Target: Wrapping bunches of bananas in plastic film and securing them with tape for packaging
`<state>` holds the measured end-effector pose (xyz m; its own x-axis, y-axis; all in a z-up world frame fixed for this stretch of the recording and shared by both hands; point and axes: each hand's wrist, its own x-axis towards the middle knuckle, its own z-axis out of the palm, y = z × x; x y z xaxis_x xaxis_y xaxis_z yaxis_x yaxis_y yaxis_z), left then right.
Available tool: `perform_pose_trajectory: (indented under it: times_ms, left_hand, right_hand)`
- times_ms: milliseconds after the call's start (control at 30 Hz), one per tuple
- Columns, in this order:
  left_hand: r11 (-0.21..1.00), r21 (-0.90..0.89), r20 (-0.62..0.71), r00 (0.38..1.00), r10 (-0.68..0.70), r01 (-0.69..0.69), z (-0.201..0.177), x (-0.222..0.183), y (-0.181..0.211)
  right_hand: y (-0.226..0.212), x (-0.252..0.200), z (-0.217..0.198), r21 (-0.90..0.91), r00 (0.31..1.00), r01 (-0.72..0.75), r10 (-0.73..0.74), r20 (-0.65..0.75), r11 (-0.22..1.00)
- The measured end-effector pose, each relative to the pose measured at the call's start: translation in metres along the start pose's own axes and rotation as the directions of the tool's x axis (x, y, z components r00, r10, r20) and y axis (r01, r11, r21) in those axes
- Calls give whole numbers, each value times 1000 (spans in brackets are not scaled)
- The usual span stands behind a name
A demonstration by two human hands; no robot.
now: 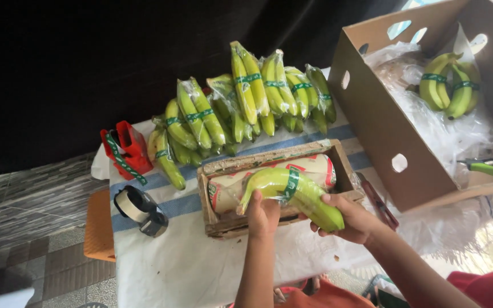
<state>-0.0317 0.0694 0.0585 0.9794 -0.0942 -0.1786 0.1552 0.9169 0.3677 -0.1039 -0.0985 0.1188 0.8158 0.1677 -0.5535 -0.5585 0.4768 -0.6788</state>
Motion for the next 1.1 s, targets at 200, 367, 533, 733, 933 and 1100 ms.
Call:
perform_pose_trajectory:
  times_ms: [200, 367, 533, 733, 933, 1100]
  left_hand:
    - [997, 9, -179, 980, 81, -81, 52, -22, 22]
    - [976, -217, -485, 865, -126, 21, 98, -43, 21]
    - [963, -267, -520, 835, -178, 39, 105, -40, 34]
    - [972, -232, -490, 866, -98, -21, 99, -37, 39]
    - [985, -175, -398, 915, -70, 0, 95, -45, 41]
    - [993, -121, -470, 881, -58, 1, 96, -45, 38]
  right_hand:
    - [-1, 10, -1, -87, 980, 198, -196, 31, 976]
    - [-7, 19, -13, -451, 873, 482, -456, 172, 751]
    - [-15, 17, -10, -673, 822, 517, -526, 218, 529]
    - [-9, 4, -41, -863, 887, 253, -461, 27, 438]
    - [30, -18, -38, -509, 989, 33, -102, -109, 860]
    - [33, -29, 10, -51, 977, -85, 73, -198, 995]
